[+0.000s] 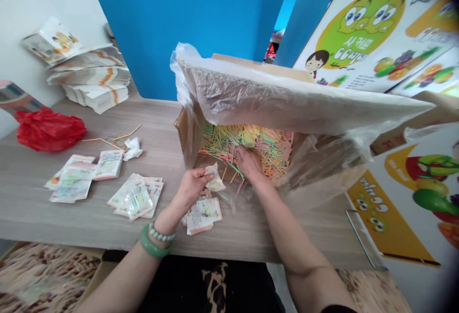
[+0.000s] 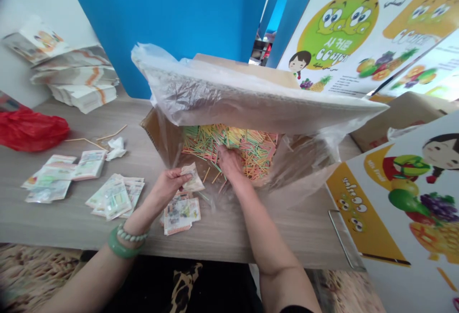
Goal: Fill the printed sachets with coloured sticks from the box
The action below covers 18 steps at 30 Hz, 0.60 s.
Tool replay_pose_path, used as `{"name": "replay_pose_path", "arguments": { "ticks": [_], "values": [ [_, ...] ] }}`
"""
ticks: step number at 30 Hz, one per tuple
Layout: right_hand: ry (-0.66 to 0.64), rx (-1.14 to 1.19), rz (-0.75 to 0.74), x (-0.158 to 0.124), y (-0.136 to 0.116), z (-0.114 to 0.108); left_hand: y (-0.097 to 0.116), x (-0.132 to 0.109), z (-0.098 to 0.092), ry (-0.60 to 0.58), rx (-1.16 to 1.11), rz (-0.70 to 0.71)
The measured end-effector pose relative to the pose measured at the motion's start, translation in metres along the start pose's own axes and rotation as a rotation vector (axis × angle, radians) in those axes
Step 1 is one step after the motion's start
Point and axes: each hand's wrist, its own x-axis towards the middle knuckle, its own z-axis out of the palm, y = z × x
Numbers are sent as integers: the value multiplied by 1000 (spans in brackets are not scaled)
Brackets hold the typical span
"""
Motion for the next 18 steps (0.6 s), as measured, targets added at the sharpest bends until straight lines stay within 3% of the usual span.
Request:
{"name": "replay_pose_path", "arguments": {
  "ticks": [2,4,9,13,18],
  "values": [
    [18,43,-8,4,0,-5,0,-1,-1,22,63,46],
    [68,275,-13,2,-8,-10,1,-2,-1,57,149,96],
    [17,841,1,-21,-61,-17,6,-2,2,19,201,97],
    [-62,959,-37,-42,-89,-4,12,-4,4,-72,124,54],
    [-34,968,-5,-50,-83,10,14,-10,3,-164,15,-40]
  ]
}}
